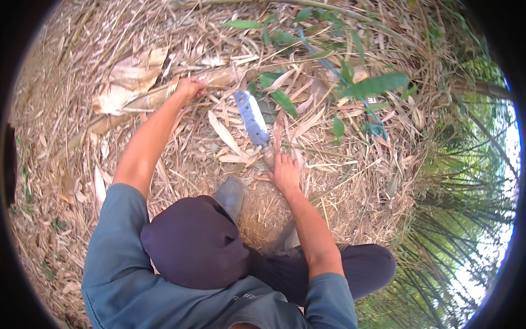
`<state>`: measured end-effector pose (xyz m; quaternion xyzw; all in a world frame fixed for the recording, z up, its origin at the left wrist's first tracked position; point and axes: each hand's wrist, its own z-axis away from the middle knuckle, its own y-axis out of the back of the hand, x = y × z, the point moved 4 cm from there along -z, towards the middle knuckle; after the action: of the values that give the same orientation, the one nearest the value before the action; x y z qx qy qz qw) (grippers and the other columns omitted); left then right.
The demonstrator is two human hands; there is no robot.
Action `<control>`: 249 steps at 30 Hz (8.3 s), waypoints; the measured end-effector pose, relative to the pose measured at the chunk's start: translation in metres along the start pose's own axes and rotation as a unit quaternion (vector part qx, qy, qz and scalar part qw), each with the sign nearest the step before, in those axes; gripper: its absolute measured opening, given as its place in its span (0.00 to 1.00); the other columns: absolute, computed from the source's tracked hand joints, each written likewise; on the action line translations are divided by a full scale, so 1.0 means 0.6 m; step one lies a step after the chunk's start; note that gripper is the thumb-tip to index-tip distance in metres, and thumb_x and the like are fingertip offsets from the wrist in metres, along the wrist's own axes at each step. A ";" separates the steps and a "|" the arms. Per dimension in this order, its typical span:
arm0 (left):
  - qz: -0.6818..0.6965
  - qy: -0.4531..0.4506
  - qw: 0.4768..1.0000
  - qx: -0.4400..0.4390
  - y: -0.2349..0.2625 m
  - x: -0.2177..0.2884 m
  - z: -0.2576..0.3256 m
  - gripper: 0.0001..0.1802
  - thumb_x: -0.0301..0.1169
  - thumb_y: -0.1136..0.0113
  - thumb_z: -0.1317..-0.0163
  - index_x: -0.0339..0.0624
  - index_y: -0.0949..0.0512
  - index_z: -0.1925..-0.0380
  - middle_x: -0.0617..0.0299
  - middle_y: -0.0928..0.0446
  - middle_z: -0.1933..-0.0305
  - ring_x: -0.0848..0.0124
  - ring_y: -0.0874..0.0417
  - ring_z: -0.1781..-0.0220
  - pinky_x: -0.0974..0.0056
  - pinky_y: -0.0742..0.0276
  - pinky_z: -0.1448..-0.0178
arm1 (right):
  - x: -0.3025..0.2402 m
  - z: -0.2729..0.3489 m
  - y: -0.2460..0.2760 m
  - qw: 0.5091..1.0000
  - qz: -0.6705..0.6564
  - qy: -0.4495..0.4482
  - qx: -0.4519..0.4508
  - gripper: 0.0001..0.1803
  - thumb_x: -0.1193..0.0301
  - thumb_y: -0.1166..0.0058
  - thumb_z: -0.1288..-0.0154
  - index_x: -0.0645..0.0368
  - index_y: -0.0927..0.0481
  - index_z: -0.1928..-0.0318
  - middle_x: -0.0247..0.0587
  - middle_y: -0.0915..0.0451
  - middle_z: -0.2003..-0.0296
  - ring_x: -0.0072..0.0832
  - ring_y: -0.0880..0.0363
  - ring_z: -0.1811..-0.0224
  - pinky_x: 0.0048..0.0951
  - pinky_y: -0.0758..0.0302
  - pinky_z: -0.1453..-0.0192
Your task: The person sits on the ground in a bamboo grove and uses a large knife to shave the outer layer off a long bamboo stick. They repeatedly scrape the stick to smooth it and then cut it into smaller pieces.
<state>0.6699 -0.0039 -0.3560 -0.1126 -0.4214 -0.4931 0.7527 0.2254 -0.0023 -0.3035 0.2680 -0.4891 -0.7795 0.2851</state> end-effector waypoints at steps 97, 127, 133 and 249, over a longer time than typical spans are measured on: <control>-0.022 -0.213 0.953 0.216 -0.022 -0.045 -0.001 0.12 0.34 0.39 0.34 0.36 0.17 0.60 0.49 0.17 0.73 0.53 0.16 0.71 0.54 0.22 0.61 | -0.171 -0.310 0.128 0.938 -0.318 -0.138 0.028 0.24 0.57 0.37 0.46 0.64 0.17 0.55 0.61 0.15 0.69 0.55 0.14 0.63 0.48 0.20 0.49; -0.287 0.016 0.929 0.231 0.009 -0.041 -0.064 0.52 0.64 0.28 0.52 0.46 0.36 0.34 0.51 0.52 0.21 0.49 0.73 0.17 0.37 0.81 0.21 | -0.210 -0.346 0.096 0.936 -0.317 -0.139 0.064 0.21 0.60 0.38 0.43 0.66 0.19 0.57 0.60 0.15 0.68 0.58 0.15 0.63 0.50 0.21 0.53; -0.282 0.018 0.930 0.236 0.014 -0.061 -0.063 0.55 0.65 0.30 0.49 0.43 0.41 0.31 0.48 0.54 0.21 0.49 0.72 0.17 0.37 0.82 0.21 | -0.266 -0.318 0.218 0.831 -0.470 -0.021 0.298 0.17 0.63 0.38 0.41 0.64 0.22 0.58 0.53 0.17 0.75 0.50 0.16 0.73 0.45 0.21 0.65; -0.365 -0.672 0.635 0.110 -0.388 0.492 0.681 0.04 0.28 0.34 0.39 0.41 0.19 0.68 0.59 0.22 0.82 0.63 0.19 0.80 0.60 0.27 0.68 | 0.119 0.158 0.579 0.811 -0.270 0.050 0.516 0.05 0.72 0.37 0.39 0.56 0.18 0.63 0.37 0.20 0.69 0.36 0.17 0.73 0.35 0.21 0.72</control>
<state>0.3079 -0.0695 0.0597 -0.1668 -0.8686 -0.4658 0.0274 0.1731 -0.1195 0.0404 0.5354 -0.7124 -0.4441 -0.0934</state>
